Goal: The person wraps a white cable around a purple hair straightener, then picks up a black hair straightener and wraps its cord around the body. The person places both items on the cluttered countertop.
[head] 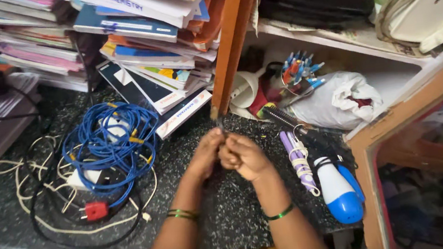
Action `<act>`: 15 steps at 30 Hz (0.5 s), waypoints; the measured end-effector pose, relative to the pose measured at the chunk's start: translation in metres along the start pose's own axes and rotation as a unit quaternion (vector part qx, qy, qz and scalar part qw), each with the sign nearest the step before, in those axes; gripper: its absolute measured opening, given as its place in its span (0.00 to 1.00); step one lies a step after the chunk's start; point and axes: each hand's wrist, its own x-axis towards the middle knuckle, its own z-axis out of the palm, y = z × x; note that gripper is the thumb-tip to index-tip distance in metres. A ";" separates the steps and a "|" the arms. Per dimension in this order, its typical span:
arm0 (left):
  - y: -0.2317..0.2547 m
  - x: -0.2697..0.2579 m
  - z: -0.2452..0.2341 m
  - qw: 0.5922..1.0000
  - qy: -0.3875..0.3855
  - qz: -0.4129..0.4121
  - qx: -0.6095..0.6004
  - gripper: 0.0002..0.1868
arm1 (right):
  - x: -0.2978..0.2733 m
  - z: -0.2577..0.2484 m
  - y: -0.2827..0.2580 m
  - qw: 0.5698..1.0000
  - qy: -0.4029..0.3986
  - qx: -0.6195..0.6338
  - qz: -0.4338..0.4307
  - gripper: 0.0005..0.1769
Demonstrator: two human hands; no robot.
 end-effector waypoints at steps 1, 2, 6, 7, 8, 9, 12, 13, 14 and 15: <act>0.007 0.005 -0.008 0.999 0.038 -0.021 0.017 0.11 | 0.000 -0.009 -0.009 1.000 0.000 -0.006 -0.030 0.12; 0.015 0.008 -0.019 0.995 0.078 -0.046 0.035 0.13 | -0.004 -0.016 -0.015 0.998 0.000 -0.009 -0.059 0.11; 0.042 0.008 -0.044 0.983 0.113 -0.040 0.141 0.12 | -0.027 -0.042 -0.048 0.988 0.046 0.102 -0.109 0.19; 0.047 0.006 -0.045 0.982 0.121 -0.037 0.142 0.12 | -0.030 -0.042 -0.053 0.988 0.046 0.088 -0.116 0.20; 0.051 0.004 -0.046 0.981 0.129 -0.035 0.143 0.12 | -0.034 -0.041 -0.057 0.987 0.039 0.097 -0.124 0.20; 0.054 -0.001 -0.046 0.980 0.138 -0.032 0.144 0.11 | -0.038 -0.037 -0.059 0.985 0.032 0.106 -0.132 0.20; 0.058 -0.006 -0.046 0.983 0.085 0.083 0.143 0.10 | -0.045 -0.025 -0.067 0.982 0.076 0.072 -0.156 0.28; 0.059 -0.007 -0.046 0.981 0.104 0.076 0.148 0.10 | -0.047 -0.023 -0.069 0.980 0.102 0.050 -0.163 0.32; 0.058 -0.007 -0.047 0.978 0.123 0.068 0.151 0.10 | -0.048 -0.023 -0.072 0.984 0.081 0.019 -0.158 0.30; 0.058 -0.006 -0.049 0.976 0.142 0.060 0.155 0.10 | -0.050 -0.025 -0.076 0.986 0.061 -0.012 -0.153 0.29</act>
